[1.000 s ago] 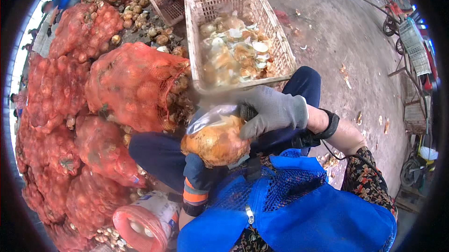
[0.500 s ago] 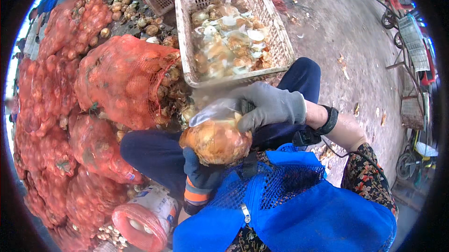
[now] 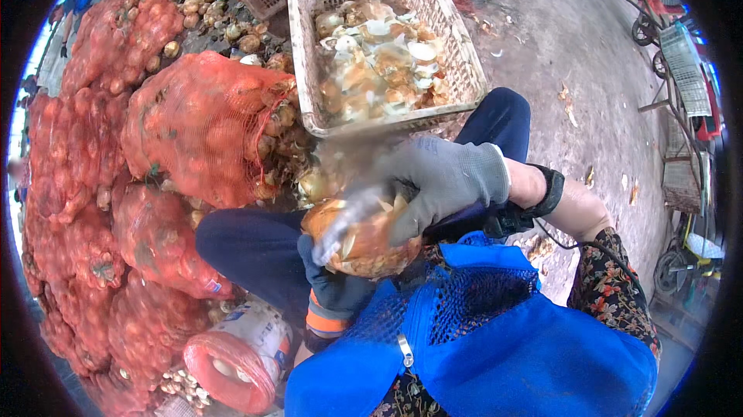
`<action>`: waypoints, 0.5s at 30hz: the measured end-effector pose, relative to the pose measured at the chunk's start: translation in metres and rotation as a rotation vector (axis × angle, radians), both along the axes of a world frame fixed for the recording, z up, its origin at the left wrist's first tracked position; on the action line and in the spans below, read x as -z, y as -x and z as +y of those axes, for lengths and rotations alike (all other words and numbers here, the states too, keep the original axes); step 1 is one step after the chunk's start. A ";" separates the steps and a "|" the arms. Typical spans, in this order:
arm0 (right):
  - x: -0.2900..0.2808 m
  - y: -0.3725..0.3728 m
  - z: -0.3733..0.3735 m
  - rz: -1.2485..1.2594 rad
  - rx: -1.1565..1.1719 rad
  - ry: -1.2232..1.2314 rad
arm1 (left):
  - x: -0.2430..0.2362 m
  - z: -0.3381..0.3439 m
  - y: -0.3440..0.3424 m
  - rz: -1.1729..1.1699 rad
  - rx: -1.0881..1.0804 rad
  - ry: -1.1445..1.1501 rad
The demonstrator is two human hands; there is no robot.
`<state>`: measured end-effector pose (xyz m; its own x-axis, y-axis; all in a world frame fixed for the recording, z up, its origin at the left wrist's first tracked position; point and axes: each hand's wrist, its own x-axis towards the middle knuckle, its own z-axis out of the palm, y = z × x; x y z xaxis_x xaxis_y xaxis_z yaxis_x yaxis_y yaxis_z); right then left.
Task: Peeling red onions with a small knife while sitting in a large agricultural processing facility.
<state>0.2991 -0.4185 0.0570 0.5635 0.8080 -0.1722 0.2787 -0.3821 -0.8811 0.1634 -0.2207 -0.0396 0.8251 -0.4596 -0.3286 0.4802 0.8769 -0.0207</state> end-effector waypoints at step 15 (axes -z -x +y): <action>0.008 -0.001 -0.004 0.049 -0.153 0.024 | -0.042 -0.020 -0.017 0.346 -0.010 -0.243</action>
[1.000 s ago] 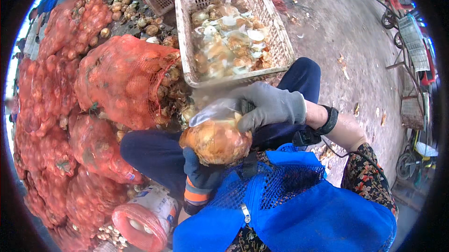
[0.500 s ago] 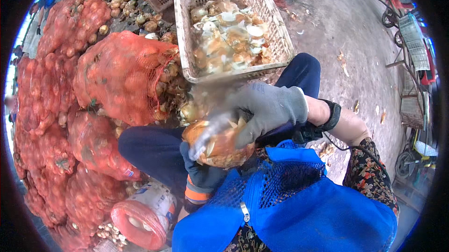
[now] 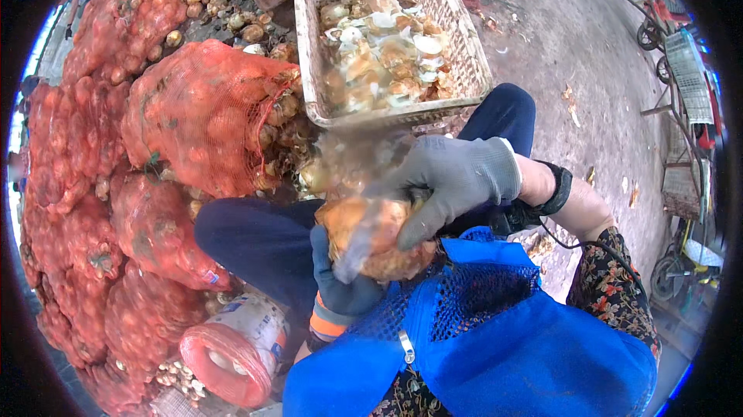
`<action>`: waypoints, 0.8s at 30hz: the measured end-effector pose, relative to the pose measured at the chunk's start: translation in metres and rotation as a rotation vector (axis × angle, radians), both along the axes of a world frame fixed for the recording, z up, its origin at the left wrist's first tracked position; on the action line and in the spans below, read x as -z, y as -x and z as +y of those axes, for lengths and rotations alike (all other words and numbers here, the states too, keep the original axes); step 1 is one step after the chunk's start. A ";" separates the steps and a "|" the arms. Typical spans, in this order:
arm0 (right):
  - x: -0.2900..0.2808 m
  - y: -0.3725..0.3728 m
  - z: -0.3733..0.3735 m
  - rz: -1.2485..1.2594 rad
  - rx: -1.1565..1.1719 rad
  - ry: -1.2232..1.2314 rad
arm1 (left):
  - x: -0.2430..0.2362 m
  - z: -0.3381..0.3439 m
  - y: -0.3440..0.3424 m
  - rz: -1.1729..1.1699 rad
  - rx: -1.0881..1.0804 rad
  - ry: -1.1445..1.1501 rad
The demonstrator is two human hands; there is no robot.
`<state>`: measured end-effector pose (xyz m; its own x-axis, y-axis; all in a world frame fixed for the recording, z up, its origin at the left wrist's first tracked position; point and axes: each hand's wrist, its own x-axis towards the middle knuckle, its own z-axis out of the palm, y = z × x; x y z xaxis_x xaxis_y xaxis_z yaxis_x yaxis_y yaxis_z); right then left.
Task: Peeling red onions with a small knife while sitting in a large agricultural processing facility.
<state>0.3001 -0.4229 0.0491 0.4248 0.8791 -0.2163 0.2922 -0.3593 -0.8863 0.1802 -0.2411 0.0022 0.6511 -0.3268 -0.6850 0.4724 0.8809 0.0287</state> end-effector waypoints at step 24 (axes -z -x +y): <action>-0.021 0.044 -0.002 -0.699 -0.071 -0.128 | 0.055 0.023 -0.015 -0.665 -0.217 0.007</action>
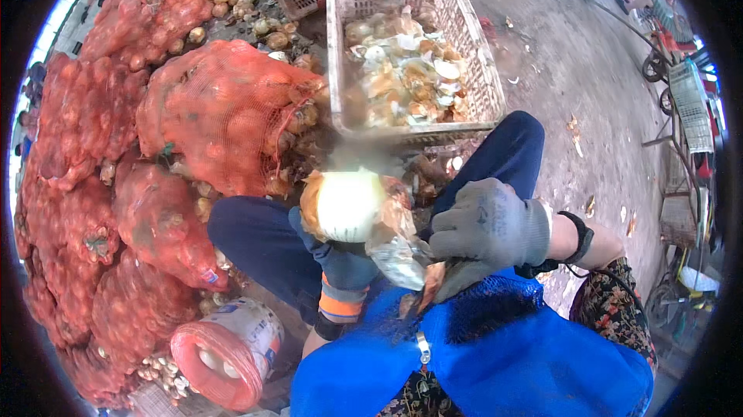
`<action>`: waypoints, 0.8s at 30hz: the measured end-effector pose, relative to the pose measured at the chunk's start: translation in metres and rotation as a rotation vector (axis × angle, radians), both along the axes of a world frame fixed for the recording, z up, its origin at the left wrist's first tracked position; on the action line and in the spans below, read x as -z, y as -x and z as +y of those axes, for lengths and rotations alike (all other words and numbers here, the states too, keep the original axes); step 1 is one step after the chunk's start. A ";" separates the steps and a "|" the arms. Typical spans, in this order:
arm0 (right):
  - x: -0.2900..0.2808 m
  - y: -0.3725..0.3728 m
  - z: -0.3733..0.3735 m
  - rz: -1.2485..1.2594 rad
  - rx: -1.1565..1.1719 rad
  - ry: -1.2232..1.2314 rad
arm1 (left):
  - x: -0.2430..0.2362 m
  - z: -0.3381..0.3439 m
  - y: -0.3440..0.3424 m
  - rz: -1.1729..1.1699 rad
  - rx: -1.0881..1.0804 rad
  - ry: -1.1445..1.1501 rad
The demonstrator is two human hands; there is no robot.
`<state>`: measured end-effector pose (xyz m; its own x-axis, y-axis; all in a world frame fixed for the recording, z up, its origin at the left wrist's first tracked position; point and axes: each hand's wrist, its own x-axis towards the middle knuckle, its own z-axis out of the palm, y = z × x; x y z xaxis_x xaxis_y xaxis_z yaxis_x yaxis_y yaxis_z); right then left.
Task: Peeling red onions with a small knife while sitting in a large agricultural processing facility.
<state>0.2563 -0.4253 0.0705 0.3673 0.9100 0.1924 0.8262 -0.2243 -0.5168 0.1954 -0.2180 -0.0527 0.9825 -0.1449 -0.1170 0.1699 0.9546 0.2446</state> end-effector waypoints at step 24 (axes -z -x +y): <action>-0.026 -0.071 0.031 0.265 0.602 0.141 | -0.048 0.011 -0.030 0.014 -0.158 -0.144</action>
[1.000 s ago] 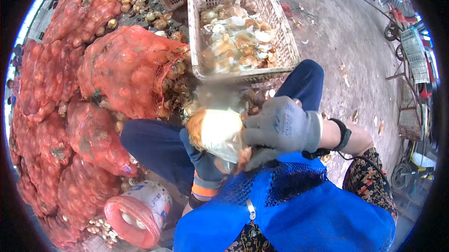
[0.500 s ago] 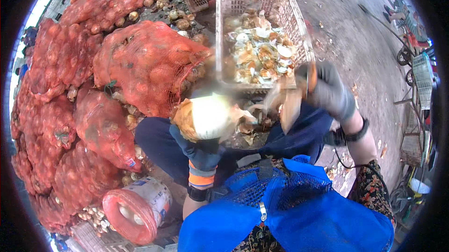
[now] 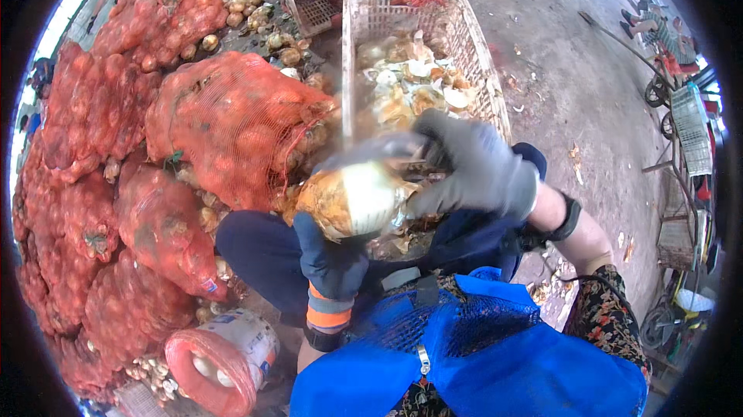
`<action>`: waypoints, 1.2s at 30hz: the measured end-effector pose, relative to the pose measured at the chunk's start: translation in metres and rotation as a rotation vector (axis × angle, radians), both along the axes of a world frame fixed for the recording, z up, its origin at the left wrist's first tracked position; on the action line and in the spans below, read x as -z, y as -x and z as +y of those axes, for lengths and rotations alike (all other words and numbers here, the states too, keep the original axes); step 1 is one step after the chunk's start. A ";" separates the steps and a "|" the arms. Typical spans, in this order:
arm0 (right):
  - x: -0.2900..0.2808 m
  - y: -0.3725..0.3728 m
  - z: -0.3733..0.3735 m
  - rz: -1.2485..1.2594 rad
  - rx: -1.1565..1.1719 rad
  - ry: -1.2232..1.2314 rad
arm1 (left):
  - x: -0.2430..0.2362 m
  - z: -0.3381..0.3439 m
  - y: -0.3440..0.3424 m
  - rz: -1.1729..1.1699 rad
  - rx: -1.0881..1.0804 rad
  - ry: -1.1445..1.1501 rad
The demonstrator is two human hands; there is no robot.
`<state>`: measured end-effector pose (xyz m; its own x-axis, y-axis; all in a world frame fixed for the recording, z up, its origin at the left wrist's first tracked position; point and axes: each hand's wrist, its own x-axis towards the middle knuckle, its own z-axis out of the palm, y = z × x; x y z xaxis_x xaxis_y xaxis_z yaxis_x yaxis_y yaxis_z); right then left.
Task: Peeling red onions with a small knife while sitting in a large agricultural processing facility.
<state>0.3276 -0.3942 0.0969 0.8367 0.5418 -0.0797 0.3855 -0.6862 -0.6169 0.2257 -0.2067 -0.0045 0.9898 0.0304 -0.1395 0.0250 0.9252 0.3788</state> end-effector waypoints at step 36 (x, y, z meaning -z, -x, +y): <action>0.019 0.019 -0.032 -0.544 -0.394 -0.177 | 0.020 -0.015 0.009 -0.271 -0.675 -1.379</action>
